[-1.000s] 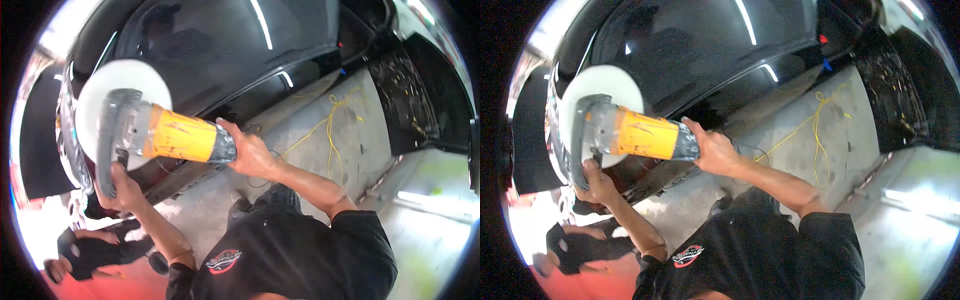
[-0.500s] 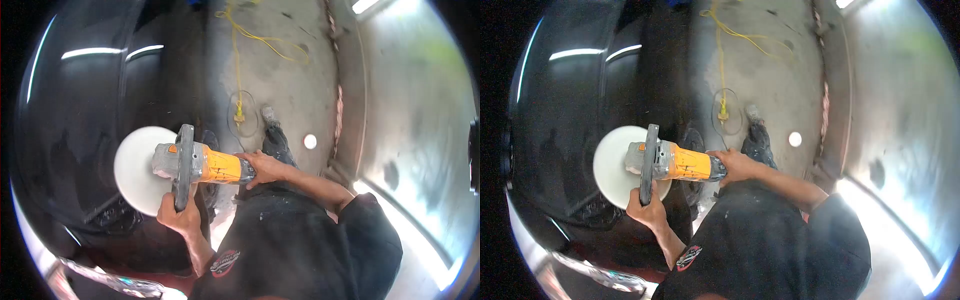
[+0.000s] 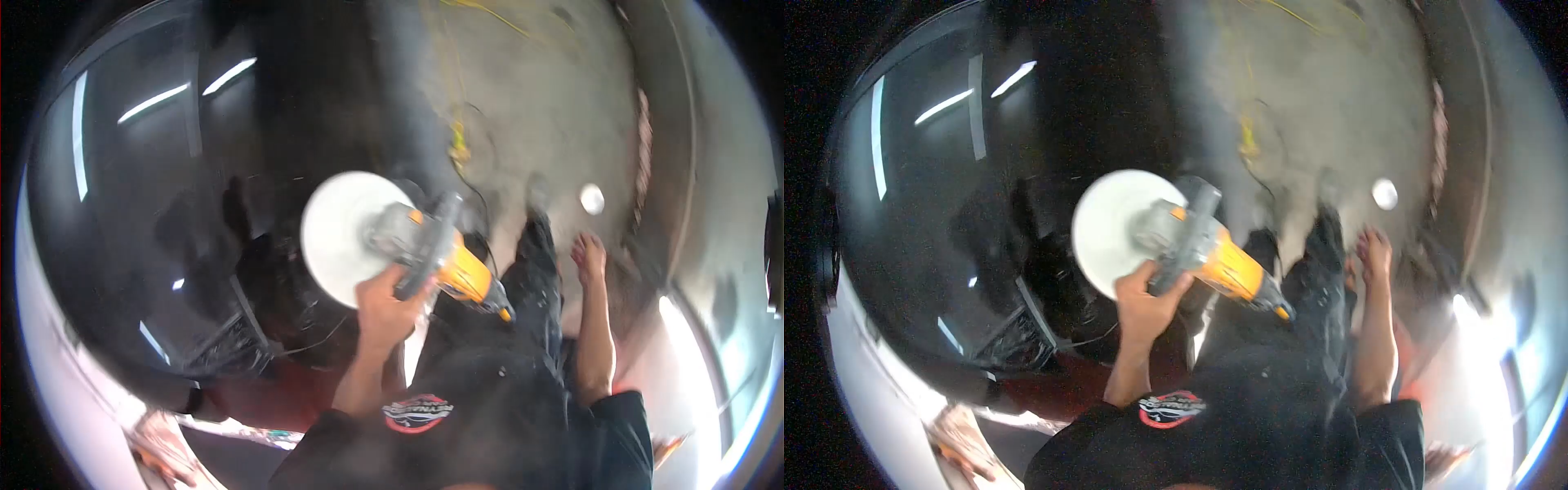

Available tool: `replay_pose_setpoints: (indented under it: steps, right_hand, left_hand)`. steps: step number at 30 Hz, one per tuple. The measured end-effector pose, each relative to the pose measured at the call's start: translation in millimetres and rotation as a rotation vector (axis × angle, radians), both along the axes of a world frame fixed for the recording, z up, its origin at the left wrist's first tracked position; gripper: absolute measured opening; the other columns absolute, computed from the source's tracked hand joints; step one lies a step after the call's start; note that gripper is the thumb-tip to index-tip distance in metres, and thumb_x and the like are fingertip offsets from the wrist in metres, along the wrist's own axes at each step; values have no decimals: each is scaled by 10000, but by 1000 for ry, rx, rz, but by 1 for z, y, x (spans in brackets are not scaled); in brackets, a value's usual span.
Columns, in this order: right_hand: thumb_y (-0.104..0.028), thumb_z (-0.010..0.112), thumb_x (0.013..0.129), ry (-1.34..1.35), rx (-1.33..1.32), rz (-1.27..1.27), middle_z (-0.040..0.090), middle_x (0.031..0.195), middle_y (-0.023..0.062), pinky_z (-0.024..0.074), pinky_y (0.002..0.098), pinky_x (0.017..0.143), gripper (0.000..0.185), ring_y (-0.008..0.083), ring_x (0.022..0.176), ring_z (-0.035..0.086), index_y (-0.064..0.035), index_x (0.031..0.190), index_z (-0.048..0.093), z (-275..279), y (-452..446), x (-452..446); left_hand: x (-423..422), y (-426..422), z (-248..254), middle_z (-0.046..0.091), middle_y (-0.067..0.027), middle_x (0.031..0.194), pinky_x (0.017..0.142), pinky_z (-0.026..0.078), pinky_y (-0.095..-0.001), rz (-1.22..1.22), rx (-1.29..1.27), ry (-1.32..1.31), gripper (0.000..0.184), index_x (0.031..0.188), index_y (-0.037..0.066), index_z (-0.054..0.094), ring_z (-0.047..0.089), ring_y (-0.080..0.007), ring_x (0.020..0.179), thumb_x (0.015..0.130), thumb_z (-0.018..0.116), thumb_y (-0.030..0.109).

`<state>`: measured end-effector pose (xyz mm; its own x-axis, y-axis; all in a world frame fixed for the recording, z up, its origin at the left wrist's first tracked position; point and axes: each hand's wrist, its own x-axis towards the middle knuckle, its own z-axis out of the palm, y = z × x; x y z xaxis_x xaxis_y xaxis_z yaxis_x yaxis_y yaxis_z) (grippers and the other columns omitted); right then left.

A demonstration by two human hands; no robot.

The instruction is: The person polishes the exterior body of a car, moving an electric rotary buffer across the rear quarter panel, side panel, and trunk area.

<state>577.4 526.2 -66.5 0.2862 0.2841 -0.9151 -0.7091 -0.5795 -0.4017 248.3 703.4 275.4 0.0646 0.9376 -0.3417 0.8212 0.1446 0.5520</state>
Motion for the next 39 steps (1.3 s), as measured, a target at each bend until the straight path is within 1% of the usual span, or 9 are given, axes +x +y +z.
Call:
replay_pose_setpoints:
  steps: [3,8,15,18,22,27,29,36,39]
  right_hand:
    - [-201,655,954,-148,-129,-28,616,852,30,410,204,506,294,65,634,550,-32,1187,597,12,-16,-21]
    - [-187,667,947,-74,-156,-137,603,879,35,365,205,451,345,70,585,529,-22,1239,585,-75,-93,-85]
    - [-215,731,860,-239,-322,58,687,923,103,510,306,655,473,168,747,631,14,1259,619,-37,-103,-144]
    - [-180,716,902,-367,-290,229,647,845,5,463,233,616,420,76,710,557,-31,1277,601,-58,-123,-150]
    - [-229,743,863,-433,-253,372,703,919,112,521,310,775,475,167,812,661,-8,1264,615,-10,-116,-169]
    - [-189,699,921,-610,-175,381,690,936,122,534,339,801,425,192,839,658,-57,1309,584,68,-161,-204]
    - [-155,687,933,-517,-277,133,675,1009,80,519,303,819,410,143,887,617,-46,1315,584,102,-198,-227]
    - [-156,685,938,-153,-508,-77,608,864,-8,453,225,601,428,80,741,563,-53,1327,541,111,-425,-260]
    - [-133,666,930,-42,-500,22,601,828,13,429,217,527,289,83,665,550,-75,1199,580,78,-485,-251]
  left_hand:
    - [13,1,-29,619,-46,616,540,413,-297,-50,-70,-82,305,781,-24,652,510,-101,567,789,848,209]
    - [-4,11,-85,597,-57,614,521,366,-299,-229,-146,-106,279,772,-20,641,476,-115,545,793,846,169]
    - [-24,-7,-141,569,-106,623,536,396,-358,-436,-199,-23,274,792,-8,633,505,-245,538,785,845,166]
    - [-24,-11,-164,561,-92,621,540,398,-344,-394,-287,-14,290,796,-14,619,477,-203,550,788,846,166]
    - [-32,-28,-184,527,-49,610,541,388,-303,-350,-337,-36,298,800,-19,610,409,-121,581,811,835,176]
    - [-43,-50,-195,543,-52,609,554,408,-309,-377,-338,-50,309,820,-23,625,437,-129,579,833,818,219]
    - [-54,-53,-198,622,-100,653,596,457,-341,-407,-324,-24,320,863,-27,644,520,-152,588,839,811,245]
    - [-82,-127,-207,689,-190,793,633,518,-436,-459,-220,-120,284,936,27,672,685,-373,735,843,776,275]
    - [-91,-183,-190,706,-166,804,640,534,-387,-389,-170,-93,290,957,8,679,713,-309,720,826,804,234]
